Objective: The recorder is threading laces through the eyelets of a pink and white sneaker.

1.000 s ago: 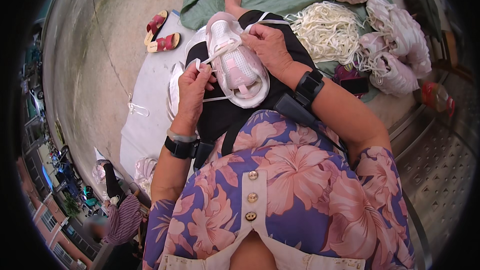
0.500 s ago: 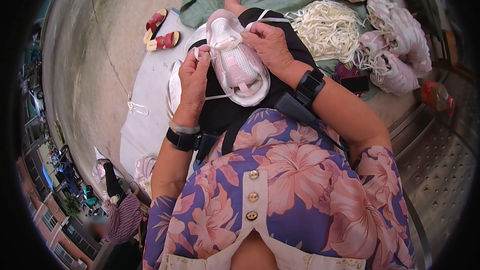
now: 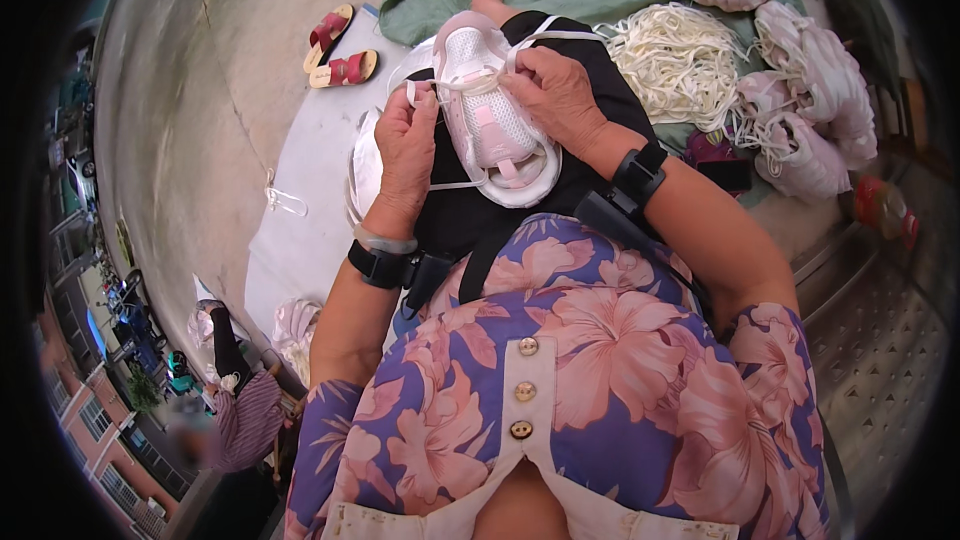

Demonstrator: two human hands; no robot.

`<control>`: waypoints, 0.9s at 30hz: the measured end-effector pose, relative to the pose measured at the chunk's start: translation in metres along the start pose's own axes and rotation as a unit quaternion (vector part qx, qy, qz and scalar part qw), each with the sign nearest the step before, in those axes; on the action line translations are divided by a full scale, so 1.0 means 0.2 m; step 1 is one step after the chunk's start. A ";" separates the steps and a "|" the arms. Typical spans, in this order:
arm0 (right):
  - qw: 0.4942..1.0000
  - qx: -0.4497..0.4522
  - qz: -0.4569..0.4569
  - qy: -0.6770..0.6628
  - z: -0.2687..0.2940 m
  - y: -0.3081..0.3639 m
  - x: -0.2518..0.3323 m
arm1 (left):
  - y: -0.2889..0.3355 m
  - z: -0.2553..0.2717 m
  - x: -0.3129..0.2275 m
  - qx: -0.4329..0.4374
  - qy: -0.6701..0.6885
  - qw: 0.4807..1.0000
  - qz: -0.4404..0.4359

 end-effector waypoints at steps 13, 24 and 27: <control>0.999 0.019 -0.038 -0.029 0.02 0.02 -0.02 | -0.02 -0.12 -0.21 -0.014 -0.278 0.932 -0.232; 0.998 -0.015 0.064 0.008 0.13 0.05 0.04 | 0.06 -0.11 -0.29 -0.097 -0.227 0.949 -0.195; 0.983 -0.016 0.162 0.087 0.11 0.02 0.17 | 0.10 -0.13 -0.38 0.014 -0.334 0.911 -0.243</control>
Point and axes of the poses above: each hand's wrist, its own y-axis away from the middle knuckle, its own z-axis out of the back of the hand, x = y × z, the point moved 2 cm from there along -y, towards the middle knuckle, and after that the axes turned 10 degrees about y, right-handed, at the moved point
